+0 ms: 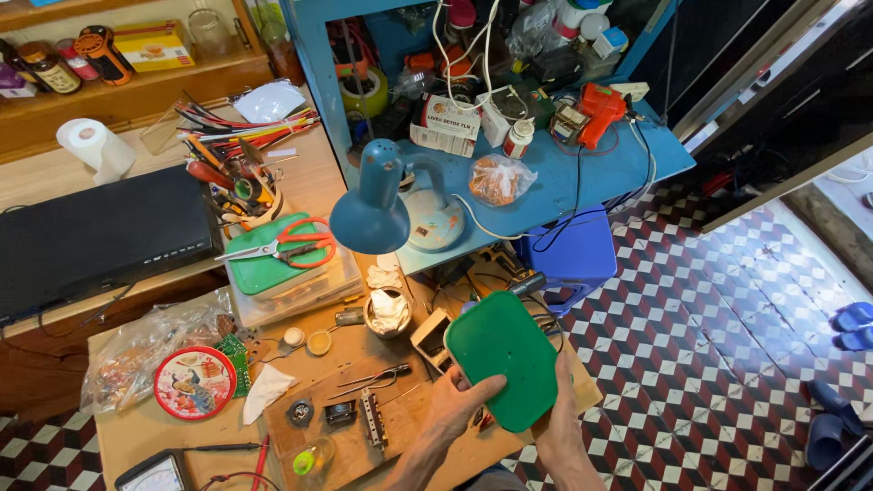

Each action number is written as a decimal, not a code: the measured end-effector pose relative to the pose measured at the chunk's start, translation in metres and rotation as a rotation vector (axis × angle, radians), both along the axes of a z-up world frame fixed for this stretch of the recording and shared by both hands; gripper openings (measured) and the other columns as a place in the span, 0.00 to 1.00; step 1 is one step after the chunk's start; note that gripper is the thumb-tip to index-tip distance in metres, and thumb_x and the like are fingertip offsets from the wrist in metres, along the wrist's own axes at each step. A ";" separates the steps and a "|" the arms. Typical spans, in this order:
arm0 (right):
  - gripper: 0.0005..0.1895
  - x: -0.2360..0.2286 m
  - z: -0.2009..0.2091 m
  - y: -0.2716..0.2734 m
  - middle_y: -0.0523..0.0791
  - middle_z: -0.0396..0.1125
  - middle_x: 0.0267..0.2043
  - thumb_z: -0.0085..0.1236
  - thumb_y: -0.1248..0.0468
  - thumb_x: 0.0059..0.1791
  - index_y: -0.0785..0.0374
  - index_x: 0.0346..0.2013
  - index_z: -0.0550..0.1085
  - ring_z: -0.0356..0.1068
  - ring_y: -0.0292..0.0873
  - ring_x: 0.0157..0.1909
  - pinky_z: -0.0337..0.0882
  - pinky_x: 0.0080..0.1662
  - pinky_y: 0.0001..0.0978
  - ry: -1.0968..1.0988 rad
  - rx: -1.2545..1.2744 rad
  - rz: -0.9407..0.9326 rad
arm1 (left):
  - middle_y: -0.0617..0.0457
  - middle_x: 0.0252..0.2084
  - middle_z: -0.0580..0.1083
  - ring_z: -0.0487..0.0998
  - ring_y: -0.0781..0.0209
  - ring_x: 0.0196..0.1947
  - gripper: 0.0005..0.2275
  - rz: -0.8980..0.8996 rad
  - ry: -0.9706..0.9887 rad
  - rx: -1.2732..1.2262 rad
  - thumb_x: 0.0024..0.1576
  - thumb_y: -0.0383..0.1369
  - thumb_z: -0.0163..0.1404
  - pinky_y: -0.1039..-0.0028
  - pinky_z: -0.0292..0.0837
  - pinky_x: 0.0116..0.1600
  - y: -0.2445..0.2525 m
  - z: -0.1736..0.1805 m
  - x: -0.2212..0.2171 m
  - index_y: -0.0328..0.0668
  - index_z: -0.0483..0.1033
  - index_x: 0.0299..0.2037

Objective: The person sorts through various electronic components and tools on a cluttered workbench. They handle a yellow plastic component, open a green container to retrieve a plastic bag of parts, and use a magnifying glass to inspect a small metallic object.

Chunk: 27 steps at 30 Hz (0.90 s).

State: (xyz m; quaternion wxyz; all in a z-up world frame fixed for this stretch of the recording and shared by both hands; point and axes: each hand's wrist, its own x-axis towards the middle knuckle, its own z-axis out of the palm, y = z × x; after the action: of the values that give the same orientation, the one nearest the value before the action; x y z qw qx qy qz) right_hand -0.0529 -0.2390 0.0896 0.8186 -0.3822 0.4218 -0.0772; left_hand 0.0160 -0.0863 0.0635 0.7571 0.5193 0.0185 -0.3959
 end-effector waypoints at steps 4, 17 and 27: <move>0.30 -0.006 -0.005 -0.069 0.37 0.70 0.54 0.52 0.41 0.45 0.45 0.59 0.67 0.68 0.38 0.57 0.70 0.53 0.39 0.087 -0.114 0.261 | 0.46 0.48 0.82 0.82 0.56 0.52 0.29 -0.143 -0.119 0.160 0.44 0.50 0.63 0.69 0.74 0.60 -0.020 0.014 0.039 0.37 0.78 0.52; 0.28 0.196 -0.077 -0.212 0.54 0.66 0.41 0.60 0.46 0.53 0.70 0.51 0.70 0.69 0.47 0.33 0.70 0.32 0.39 -0.204 -0.295 -0.006 | 0.57 0.27 0.79 0.65 0.71 0.26 0.23 0.250 -0.031 0.448 0.57 0.52 0.51 0.77 0.58 0.33 -0.018 0.000 0.011 0.40 0.83 0.47; 0.30 0.247 -0.070 -0.178 0.48 0.62 0.56 0.62 0.51 0.53 0.64 0.60 0.63 0.70 0.48 0.58 0.73 0.60 0.36 -0.286 -0.327 -0.025 | 0.53 0.29 0.76 0.60 0.72 0.16 0.20 0.666 0.157 0.303 0.61 0.45 0.45 0.79 0.56 0.21 0.071 -0.096 0.005 0.41 0.77 0.54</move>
State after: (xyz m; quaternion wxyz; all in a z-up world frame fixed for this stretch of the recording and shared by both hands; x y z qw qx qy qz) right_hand 0.1940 -0.4175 0.0195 0.7963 -0.4896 0.2879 -0.2081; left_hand 0.0212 -0.0155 -0.0329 0.7553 0.5590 0.3026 -0.1595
